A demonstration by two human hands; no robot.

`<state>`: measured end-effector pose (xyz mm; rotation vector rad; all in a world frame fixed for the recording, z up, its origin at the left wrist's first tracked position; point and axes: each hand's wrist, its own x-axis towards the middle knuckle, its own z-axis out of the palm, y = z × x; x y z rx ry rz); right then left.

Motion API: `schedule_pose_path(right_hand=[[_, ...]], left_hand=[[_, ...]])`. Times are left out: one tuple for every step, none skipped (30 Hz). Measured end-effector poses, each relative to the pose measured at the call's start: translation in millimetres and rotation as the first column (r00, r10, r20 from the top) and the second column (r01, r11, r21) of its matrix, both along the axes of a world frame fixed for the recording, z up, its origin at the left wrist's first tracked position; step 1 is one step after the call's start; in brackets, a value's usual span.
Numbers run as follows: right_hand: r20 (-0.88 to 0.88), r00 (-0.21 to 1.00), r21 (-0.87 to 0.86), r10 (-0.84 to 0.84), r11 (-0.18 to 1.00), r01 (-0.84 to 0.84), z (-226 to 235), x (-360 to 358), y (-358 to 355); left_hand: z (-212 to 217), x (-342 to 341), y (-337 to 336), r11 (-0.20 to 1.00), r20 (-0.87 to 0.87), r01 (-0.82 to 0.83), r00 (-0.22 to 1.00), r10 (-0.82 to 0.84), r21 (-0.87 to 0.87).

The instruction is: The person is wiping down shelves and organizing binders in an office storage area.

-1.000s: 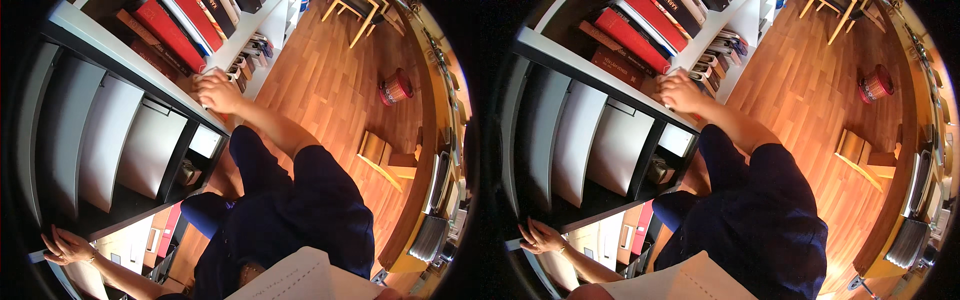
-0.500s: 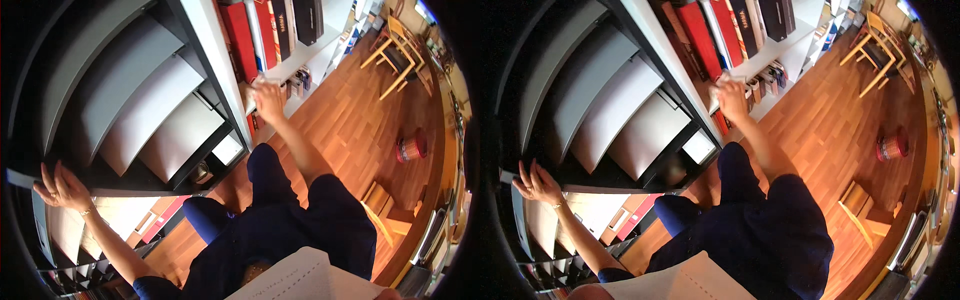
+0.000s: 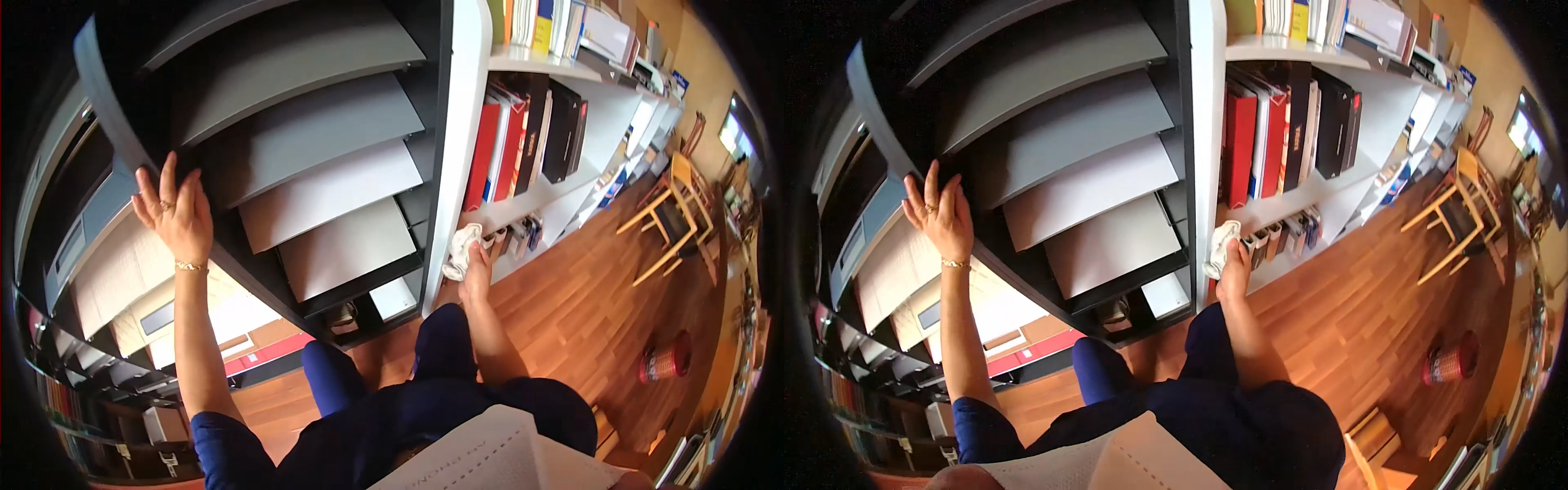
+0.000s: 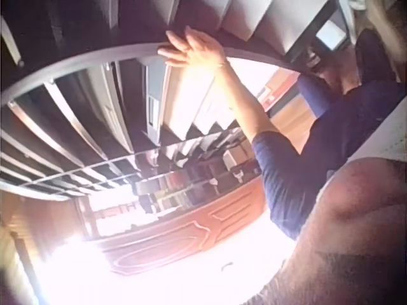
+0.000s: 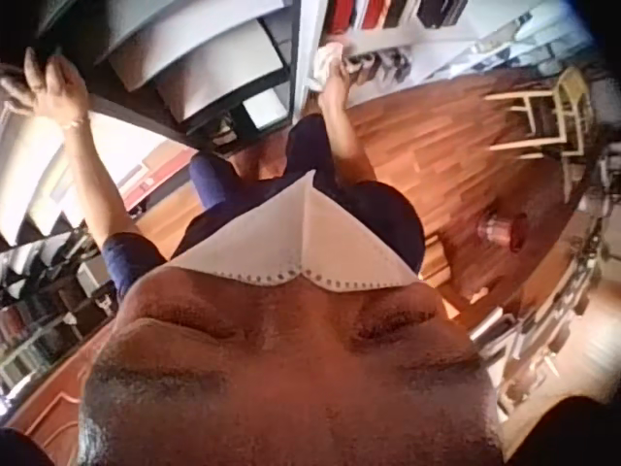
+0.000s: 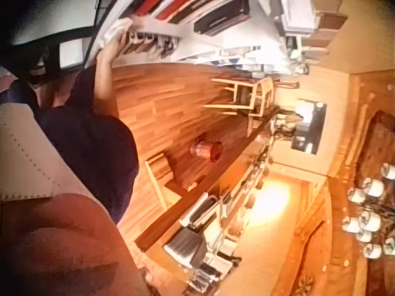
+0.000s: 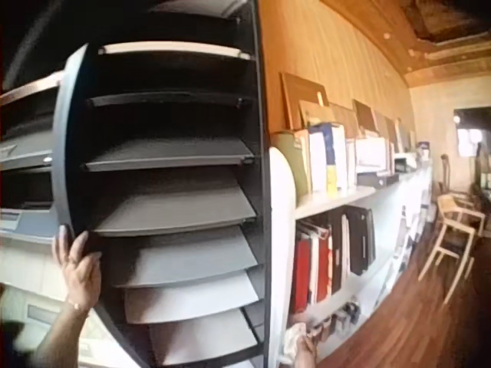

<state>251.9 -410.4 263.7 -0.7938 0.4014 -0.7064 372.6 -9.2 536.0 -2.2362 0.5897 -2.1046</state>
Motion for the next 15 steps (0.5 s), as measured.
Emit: schedule_pose_path(right_hand=[[0.036,0.999,0.012,0.016,1.000,-0.017,7,-4,5],[0.073,0.997,0.027,0.031,0.999,-0.033,16,-9,11],[0.137,0.986,0.035,0.091,0.995,-0.097,23,-10,19],[0.172,0.972,0.027,0.160,0.986,-0.167,20,-9,20],[0.200,0.952,0.026,0.231,0.970,-0.240,34,-9,34],[0.229,0.926,0.029,0.301,0.948,-0.316,53,-11,53],[0.224,0.917,0.015,0.331,0.939,-0.342,66,-10,70],[0.208,0.906,-0.002,0.369,0.926,-0.377,76,-10,89],[0.237,0.851,-0.063,0.469,0.881,-0.468,87,-12,106],[0.204,0.810,-0.156,0.549,0.836,-0.527,86,-12,118],[0.195,0.763,-0.165,0.616,0.787,-0.594,85,-13,123],[0.186,0.702,-0.175,0.687,0.727,-0.664,94,-13,131],[0.158,0.703,-0.294,0.694,0.712,-0.637,106,-18,131],[0.085,0.658,-0.474,0.748,0.611,-0.634,117,-19,123],[-0.094,0.755,-0.725,0.649,0.475,-0.498,132,-26,123]], left_hand=[[-4,-5,-6,0.999,-0.058,-0.041,0.998,0.039,-0.027],[-13,-9,-11,0.999,-0.095,-0.012,0.995,0.008,-0.048],[-31,-16,-21,0.996,-0.133,0.061,0.989,-0.070,-0.068],[-50,-32,-44,0.979,-0.228,0.162,0.955,-0.188,-0.126],[-73,-48,-63,0.969,-0.290,0.216,0.926,-0.242,-0.118],[-94,-70,-82,0.940,-0.414,0.304,0.844,-0.341,-0.153],[-107,-92,-98,0.858,-0.650,0.420,0.570,-0.502,-0.295],[-124,-99,-117,0.693,-0.614,0.578,0.375,-0.695,-0.431],[-137,-113,-135,0.578,-0.587,0.560,0.190,-0.787,-0.593],[-150,-120,-150,0.380,-0.460,0.498,-0.043,-0.887,-0.780],[-154,-121,-161,0.379,-0.436,0.490,-0.003,-0.900,-0.785],[-159,-116,-162,0.429,-0.393,0.536,0.187,-0.900,-0.727],[-161,-112,-155,0.290,-0.312,0.360,-0.001,-0.950,-0.887],[-156,-107,-149,0.140,-0.164,0.149,-0.163,-0.973,-0.979],[-143,-108,-142,-0.083,0.080,-0.004,-0.313,-0.946,-0.997]])
